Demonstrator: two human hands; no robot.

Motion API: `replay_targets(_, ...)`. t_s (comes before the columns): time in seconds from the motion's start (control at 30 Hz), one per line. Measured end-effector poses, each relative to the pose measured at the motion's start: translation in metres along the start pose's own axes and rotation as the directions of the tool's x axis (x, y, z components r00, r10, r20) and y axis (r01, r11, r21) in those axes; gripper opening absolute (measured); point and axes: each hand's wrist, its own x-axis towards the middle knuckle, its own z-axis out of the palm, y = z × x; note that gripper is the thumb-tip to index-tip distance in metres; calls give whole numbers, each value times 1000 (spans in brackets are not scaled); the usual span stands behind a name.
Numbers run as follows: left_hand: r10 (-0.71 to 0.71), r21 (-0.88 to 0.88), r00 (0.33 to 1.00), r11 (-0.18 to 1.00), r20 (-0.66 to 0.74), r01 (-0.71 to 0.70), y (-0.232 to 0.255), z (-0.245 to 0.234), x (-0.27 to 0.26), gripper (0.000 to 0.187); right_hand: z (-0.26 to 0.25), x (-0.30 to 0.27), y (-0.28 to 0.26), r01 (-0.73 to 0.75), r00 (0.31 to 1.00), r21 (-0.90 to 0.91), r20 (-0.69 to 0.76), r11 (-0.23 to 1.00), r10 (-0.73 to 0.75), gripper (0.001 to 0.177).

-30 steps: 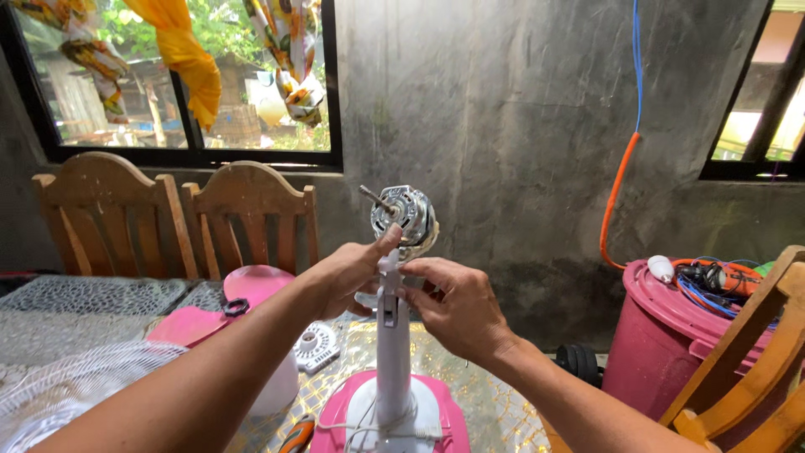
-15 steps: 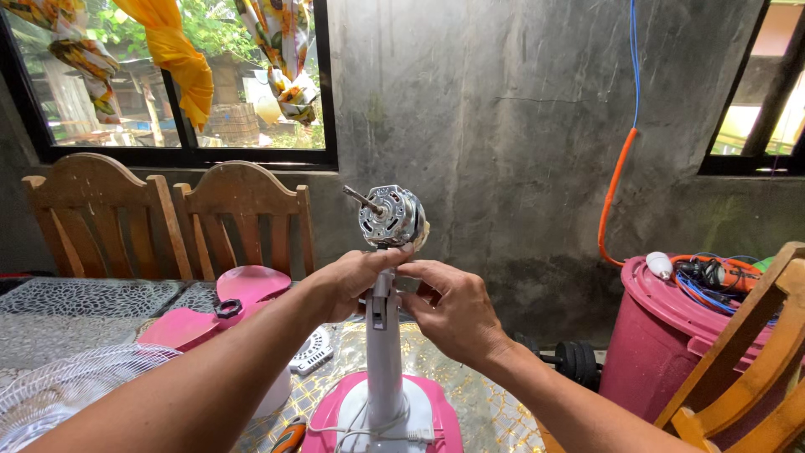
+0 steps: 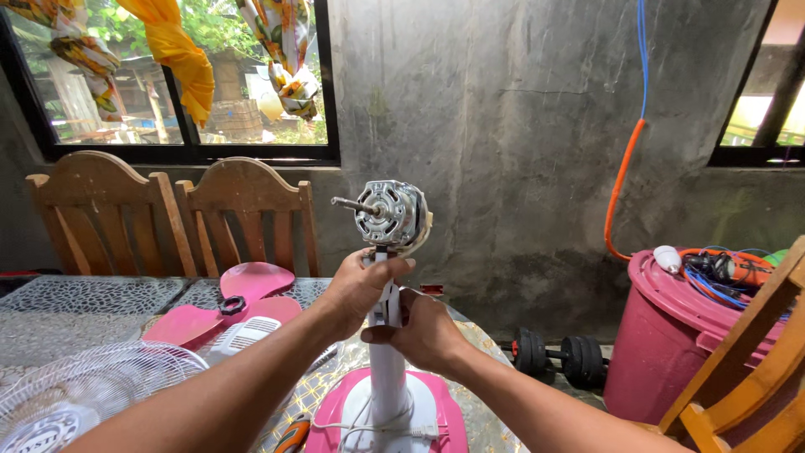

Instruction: The person disassembles a pink and white electric fan on a table. Using a screwdriver, they remove the motor housing from the stand, then detach the motor from the housing. The fan blades, cage, and other parts remain on the table.

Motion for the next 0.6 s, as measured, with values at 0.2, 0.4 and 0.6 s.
replay_targets(0.2, -4, -55, 994, 998, -110, -2, 2, 2, -11, 24, 5, 12, 17, 181, 977, 49, 104, 982, -185, 56)
replay_targets(0.4, -25, -106, 992, 994, -123, 12, 6, 3, -24, 21, 18, 16, 29, 334, 937, 132, 65, 933, -344, 40)
replay_targets(0.6, 73, -66, 991, 995, -114, -81, 11, 7, -25, 21, 14, 19, 29, 254, 965, 66, 44, 965, -257, 41)
